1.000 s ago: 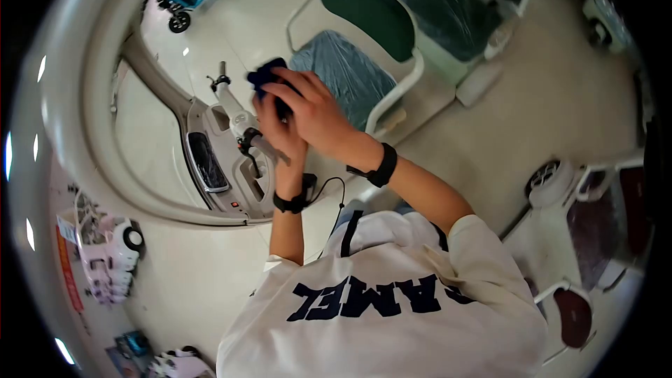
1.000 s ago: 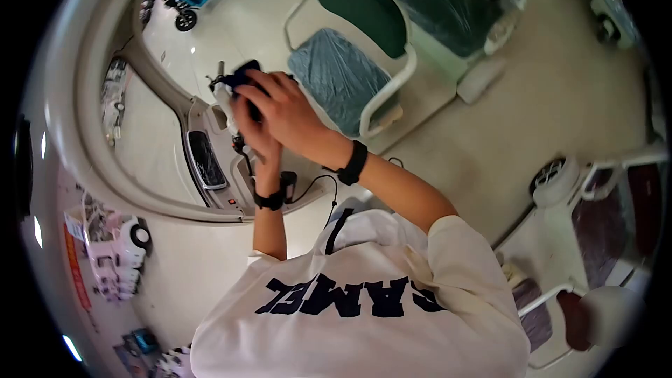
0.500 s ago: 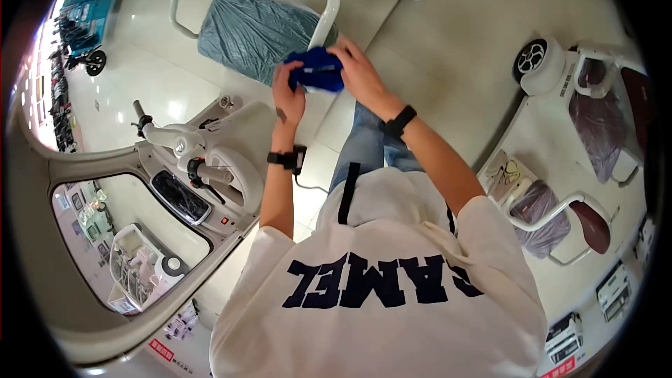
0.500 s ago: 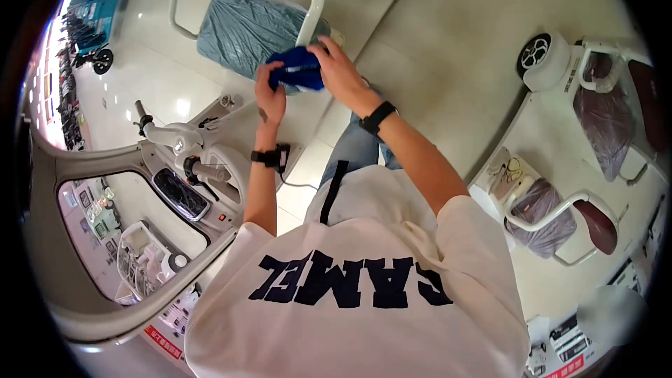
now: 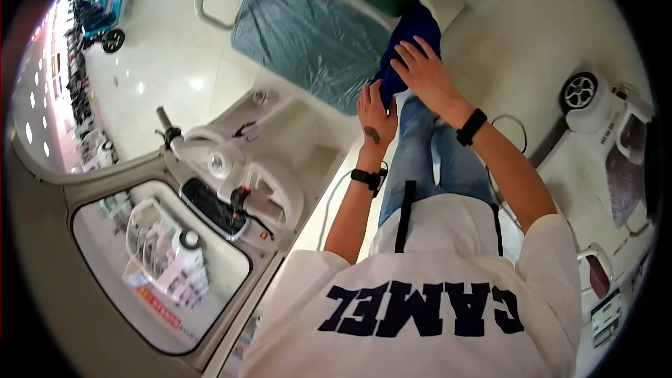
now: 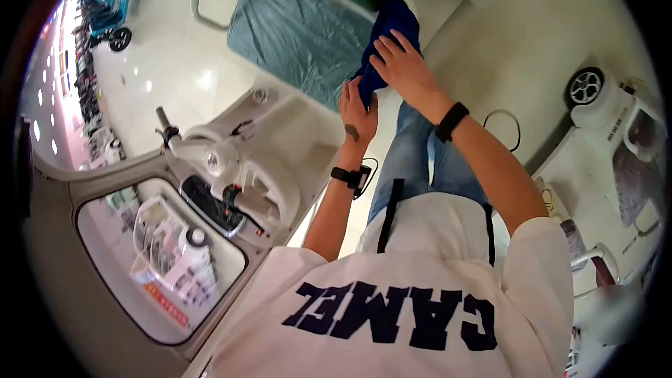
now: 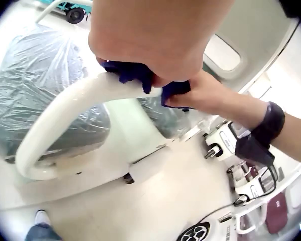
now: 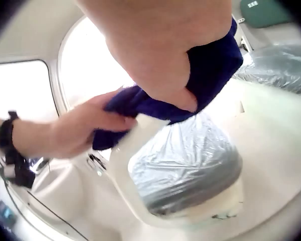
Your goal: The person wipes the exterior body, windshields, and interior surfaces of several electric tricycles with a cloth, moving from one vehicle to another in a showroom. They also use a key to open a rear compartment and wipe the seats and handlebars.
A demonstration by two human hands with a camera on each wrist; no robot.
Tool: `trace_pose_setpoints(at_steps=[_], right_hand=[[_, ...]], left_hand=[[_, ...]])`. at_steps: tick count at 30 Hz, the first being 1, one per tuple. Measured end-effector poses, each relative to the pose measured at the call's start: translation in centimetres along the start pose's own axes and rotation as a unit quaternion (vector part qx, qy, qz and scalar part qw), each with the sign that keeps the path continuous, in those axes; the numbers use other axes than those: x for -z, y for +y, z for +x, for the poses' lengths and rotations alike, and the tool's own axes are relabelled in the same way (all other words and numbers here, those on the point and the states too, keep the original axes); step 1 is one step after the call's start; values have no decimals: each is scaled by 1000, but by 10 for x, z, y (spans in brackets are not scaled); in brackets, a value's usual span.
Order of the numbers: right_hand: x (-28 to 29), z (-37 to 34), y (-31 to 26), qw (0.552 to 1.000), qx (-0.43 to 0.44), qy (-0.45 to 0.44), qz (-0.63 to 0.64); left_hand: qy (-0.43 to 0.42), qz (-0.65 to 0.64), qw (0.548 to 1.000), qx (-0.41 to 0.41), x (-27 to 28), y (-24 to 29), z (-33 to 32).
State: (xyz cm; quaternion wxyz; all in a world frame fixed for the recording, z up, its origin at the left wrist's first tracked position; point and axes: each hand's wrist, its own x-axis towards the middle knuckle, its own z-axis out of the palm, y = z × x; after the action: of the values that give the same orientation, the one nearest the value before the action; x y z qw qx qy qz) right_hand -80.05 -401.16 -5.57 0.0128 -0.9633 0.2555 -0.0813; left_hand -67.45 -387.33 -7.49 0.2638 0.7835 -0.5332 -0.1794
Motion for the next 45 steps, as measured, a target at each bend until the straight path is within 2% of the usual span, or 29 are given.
trace_pose_setpoints(at_steps=[3, 4, 5, 8, 9, 10, 13, 16, 17, 19, 21, 23, 26, 27, 28, 29, 32, 33, 35, 36, 39, 41, 43, 44, 45], right_hand=[[-27, 12, -3, 999, 12, 17, 39], [-29, 8, -6, 998, 30, 14, 49], [-29, 3, -8, 998, 27, 25, 45], [-24, 3, -11, 998, 52, -28, 36], [-23, 4, -8, 997, 66, -25, 27], [-25, 4, -6, 997, 66, 6, 38], [-22, -8, 4, 994, 84, 15, 75], [-26, -19, 16, 990, 69, 62, 107], [-26, -19, 27, 989, 83, 57, 106], [-22, -13, 60, 983, 50, 124, 129], [-13, -8, 96, 976, 70, 147, 143], [-21, -8, 102, 973, 91, 163, 134], [-25, -7, 105, 967, 118, 193, 119], [-22, -7, 108, 964, 129, 204, 108], [-12, -7, 108, 971, 143, 87, 171], [-7, -6, 106, 969, 154, 83, 174], [-4, -4, 93, 976, 111, 90, 163], [-8, -3, 84, 975, 122, 84, 166], [-17, -2, 64, 984, 86, 133, 81], [-8, -2, 54, 990, 98, 92, 51], [-24, -5, 18, 988, 126, 61, 73], [-38, -8, -16, 986, 138, 44, 84], [-54, -9, -51, 987, 151, 43, -38], [-60, -9, -66, 982, 177, 58, -42], [-63, -13, -84, 980, 190, 23, -47]], left_hand=[[-30, -38, 999, 8, -6, -23, -8], [-18, -75, 997, 13, -14, -30, -12], [-4, -114, 993, 30, -21, -32, -23], [-5, -216, 972, 92, -25, -39, -28], [12, -268, 956, 115, -30, -45, -32], [5, -268, 956, 118, -27, -46, -30], [24, -244, 959, 144, -29, -35, -22], [48, -168, 983, 64, -38, -19, 0], [51, -139, 988, 53, -41, -2, 13], [74, -111, 991, 11, -53, 29, 38], [124, -39, 991, -29, -65, 67, 65], [183, -10, 983, -28, -79, 78, 79], [222, 20, 974, -38, -83, 81, 82], [202, 23, 979, -15, -81, 80, 78], [196, 28, 980, -15, -80, 79, 75], [190, 32, 981, -14, -79, 77, 72], [209, 67, 976, -7, -81, 77, 61], [212, 76, 974, 4, -81, 76, 54], [208, 35, 977, 35, -79, 65, 37], [209, 42, 976, 46, -76, 59, 28], [227, 64, 969, 75, -67, 34, 2], [223, 27, 970, 93, -60, 12, -16], [233, -19, 967, 101, -61, -19, -40], [218, -112, 951, 188, -62, -29, -51], [199, -206, 921, 265, -67, -41, -61]])
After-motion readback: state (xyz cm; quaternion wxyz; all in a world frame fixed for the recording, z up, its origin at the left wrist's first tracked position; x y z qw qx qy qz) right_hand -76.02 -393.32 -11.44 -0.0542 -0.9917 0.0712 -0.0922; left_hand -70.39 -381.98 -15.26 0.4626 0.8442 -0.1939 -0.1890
